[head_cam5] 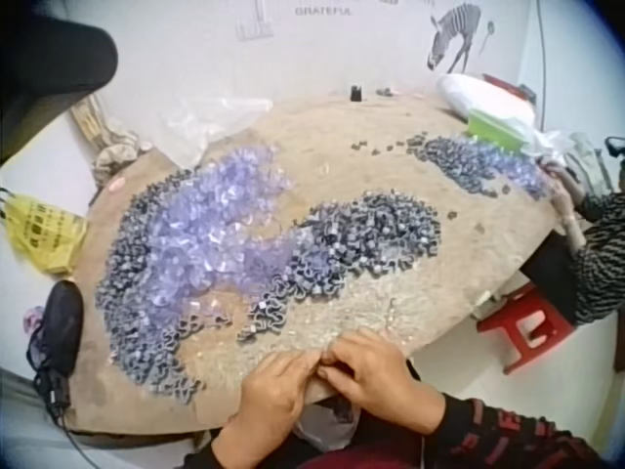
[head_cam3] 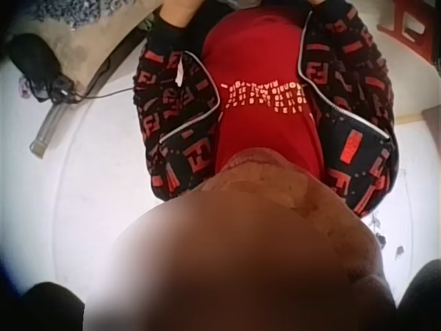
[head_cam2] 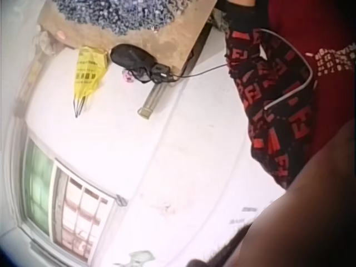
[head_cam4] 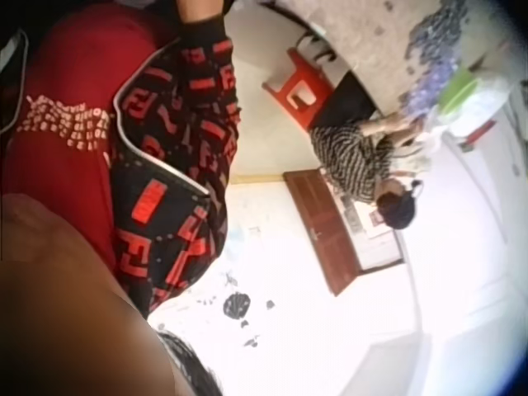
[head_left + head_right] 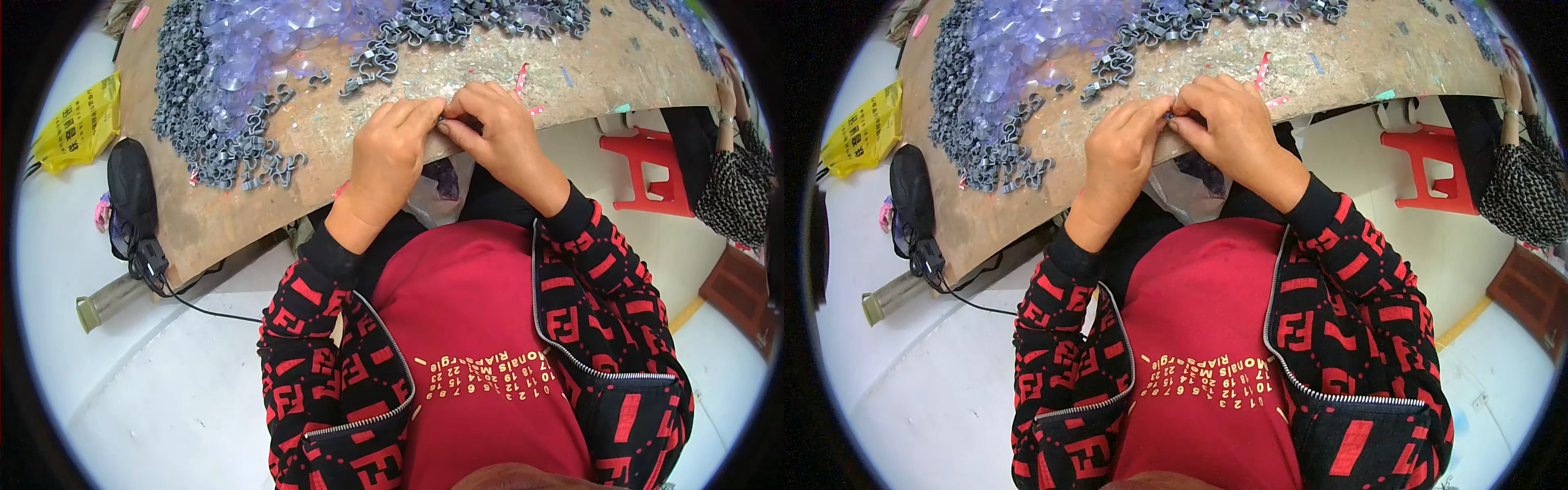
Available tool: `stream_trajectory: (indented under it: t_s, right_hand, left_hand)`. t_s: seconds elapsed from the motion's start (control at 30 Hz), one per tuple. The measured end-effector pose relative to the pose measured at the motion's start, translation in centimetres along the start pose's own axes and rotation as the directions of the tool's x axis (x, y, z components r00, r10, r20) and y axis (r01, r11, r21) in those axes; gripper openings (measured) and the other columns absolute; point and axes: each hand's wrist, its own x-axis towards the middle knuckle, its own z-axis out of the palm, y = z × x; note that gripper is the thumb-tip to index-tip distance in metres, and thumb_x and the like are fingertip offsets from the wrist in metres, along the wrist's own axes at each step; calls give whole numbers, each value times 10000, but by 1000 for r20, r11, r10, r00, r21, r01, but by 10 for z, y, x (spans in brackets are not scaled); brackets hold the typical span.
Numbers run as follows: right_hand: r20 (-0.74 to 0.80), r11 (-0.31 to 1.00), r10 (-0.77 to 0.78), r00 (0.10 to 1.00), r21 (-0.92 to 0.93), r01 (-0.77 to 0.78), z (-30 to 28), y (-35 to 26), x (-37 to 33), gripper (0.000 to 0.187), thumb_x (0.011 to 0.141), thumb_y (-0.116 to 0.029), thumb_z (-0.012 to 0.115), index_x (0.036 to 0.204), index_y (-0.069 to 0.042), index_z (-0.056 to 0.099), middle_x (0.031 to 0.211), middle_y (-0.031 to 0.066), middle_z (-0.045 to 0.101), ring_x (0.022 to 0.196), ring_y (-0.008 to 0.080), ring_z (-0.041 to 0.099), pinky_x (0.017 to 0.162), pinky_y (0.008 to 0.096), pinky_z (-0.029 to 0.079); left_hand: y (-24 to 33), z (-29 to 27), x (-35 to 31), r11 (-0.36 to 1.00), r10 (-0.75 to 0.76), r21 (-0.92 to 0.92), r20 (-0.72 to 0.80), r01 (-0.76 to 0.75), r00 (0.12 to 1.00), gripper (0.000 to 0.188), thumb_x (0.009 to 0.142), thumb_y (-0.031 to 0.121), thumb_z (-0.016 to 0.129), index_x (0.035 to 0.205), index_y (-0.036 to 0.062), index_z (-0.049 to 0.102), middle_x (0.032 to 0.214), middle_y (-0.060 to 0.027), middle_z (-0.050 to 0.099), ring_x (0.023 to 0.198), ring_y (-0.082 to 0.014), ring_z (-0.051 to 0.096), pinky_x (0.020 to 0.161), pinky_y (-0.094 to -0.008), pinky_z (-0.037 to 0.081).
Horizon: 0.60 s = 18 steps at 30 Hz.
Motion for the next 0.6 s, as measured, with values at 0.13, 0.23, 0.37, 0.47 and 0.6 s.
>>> stream_trajectory:
  t_s: [0.13,0.23,0.37,0.47,0.6]
  right_hand:
    - [18,999,26,999,27,-27,-1,0,1,149,772,-147,702,820,-43,607,782,74,592,768,280,560,675,385,433]
    - [44,999,39,998,17,-39,-2,1,3,148,768,-148,696,805,-42,600,777,78,593,764,284,560,674,387,434]
    - [40,1000,27,999,-3,-27,0,3,2,147,766,-151,692,791,-45,593,774,79,595,761,285,561,674,390,434]
    - [52,999,41,998,-36,-39,2,4,0,152,764,-209,669,801,-88,585,781,54,596,801,303,578,669,437,425]
    - [-12,997,-36,999,-71,35,2,5,-5,144,788,-176,681,871,-79,612,794,54,584,769,272,565,666,393,429]
  left_hand:
    - [3,-2,4,1000,-17,-14,29,17,999,271,777,8,606,1040,61,642,897,-86,654,799,-290,618,700,-374,508]
    - [5,-5,7,1000,-27,10,76,26,997,258,774,20,612,1026,72,641,866,-85,642,788,-289,614,690,-378,505]
    - [12,-3,7,998,-56,47,90,52,994,253,776,26,611,1021,81,641,834,-83,625,776,-287,609,680,-383,502]
    - [13,2,4,995,-67,72,35,64,997,264,775,27,605,1030,90,638,816,-83,613,756,-287,600,666,-388,500]
    - [7,3,1,992,-123,-35,15,123,992,237,799,45,641,1033,74,663,857,-98,639,777,-298,625,676,-363,508]
